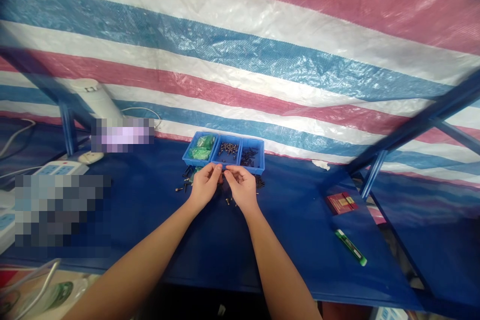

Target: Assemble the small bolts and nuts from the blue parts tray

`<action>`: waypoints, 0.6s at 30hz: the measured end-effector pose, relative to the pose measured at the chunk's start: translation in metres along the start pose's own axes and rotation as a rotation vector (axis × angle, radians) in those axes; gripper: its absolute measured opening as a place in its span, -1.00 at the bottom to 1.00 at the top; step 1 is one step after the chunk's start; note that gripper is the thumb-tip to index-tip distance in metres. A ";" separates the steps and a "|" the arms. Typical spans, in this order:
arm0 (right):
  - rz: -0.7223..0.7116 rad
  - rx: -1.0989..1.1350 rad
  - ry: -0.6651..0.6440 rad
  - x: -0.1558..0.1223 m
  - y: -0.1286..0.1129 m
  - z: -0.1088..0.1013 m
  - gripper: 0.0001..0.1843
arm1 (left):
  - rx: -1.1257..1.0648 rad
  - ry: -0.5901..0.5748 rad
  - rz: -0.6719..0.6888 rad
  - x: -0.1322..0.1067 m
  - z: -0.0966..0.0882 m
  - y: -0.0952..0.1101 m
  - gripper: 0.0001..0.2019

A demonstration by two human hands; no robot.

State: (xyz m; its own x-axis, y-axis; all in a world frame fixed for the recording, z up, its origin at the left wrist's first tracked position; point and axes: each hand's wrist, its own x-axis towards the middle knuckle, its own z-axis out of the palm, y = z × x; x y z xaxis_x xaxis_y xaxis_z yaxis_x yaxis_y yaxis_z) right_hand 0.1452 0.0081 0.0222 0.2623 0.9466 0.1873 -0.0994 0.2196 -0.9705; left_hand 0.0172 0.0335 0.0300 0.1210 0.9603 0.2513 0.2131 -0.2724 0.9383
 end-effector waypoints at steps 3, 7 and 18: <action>0.014 0.014 0.022 0.000 0.000 0.000 -0.76 | -0.091 -0.026 0.004 0.000 0.001 -0.001 -0.72; 0.029 0.015 0.027 0.000 -0.002 0.001 -0.74 | -0.120 -0.044 0.009 0.000 0.002 -0.002 -0.72; 0.041 0.013 0.029 -0.001 -0.003 0.001 -0.73 | -0.090 -0.046 0.018 0.000 0.001 -0.002 -0.66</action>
State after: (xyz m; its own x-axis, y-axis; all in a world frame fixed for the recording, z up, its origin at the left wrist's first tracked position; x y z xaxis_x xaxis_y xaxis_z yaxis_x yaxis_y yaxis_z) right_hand 0.1447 0.0068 0.0253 0.2853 0.9477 0.1428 -0.1232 0.1840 -0.9752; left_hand 0.0180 0.0337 0.0277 0.1684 0.9511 0.2588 0.1223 -0.2807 0.9520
